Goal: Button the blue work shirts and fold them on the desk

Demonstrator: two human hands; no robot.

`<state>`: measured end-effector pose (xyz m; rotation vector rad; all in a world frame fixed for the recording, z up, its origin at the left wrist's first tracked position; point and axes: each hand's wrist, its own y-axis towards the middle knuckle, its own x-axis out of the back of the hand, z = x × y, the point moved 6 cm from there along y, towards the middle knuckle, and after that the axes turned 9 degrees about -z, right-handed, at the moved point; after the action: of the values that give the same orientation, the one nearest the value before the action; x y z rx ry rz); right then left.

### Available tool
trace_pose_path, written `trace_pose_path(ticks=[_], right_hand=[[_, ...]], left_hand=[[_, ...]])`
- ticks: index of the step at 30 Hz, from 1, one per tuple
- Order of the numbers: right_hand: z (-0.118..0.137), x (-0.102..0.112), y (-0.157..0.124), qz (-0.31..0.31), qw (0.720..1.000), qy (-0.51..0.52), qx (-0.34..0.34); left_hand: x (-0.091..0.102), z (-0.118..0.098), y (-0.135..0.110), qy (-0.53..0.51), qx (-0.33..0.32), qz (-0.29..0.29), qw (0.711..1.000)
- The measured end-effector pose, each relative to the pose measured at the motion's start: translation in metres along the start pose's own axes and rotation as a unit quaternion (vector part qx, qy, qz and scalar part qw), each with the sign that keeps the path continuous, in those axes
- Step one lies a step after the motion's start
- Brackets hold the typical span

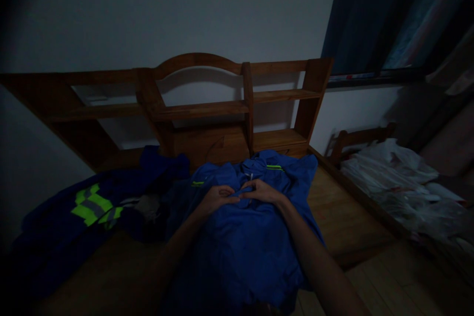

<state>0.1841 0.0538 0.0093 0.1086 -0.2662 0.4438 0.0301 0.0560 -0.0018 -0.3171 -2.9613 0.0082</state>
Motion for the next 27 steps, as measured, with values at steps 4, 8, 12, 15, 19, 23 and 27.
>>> trace_pose_path(ticks=[4,8,12,15,19,23,27], right_hand=[[-0.005,0.001,0.001,-0.003,1.000,-0.003,-0.011],[-0.007,0.001,0.002,-0.010,1.000,0.011,-0.022],[-0.004,0.000,0.002,-0.014,0.999,0.029,-0.016],[-0.003,0.000,0.003,-0.020,0.999,0.031,-0.013],[-0.007,0.001,0.004,-0.030,0.999,0.037,-0.015],[-0.006,0.002,0.004,-0.040,0.999,0.033,-0.011],[-0.001,0.001,0.002,-0.036,0.999,0.036,-0.002]], left_hand=[[-0.001,0.011,0.004,-0.009,0.025,0.044,0.999],[-0.002,0.017,0.006,-0.038,0.046,0.077,0.995],[-0.002,0.015,0.003,-0.059,0.062,0.084,0.993],[-0.003,0.011,0.001,-0.073,0.072,0.091,0.991],[-0.005,0.006,-0.002,-0.084,0.082,0.103,0.988],[-0.004,0.003,-0.003,-0.085,0.082,0.093,0.989],[-0.006,0.003,-0.003,-0.073,0.080,0.113,0.988]])
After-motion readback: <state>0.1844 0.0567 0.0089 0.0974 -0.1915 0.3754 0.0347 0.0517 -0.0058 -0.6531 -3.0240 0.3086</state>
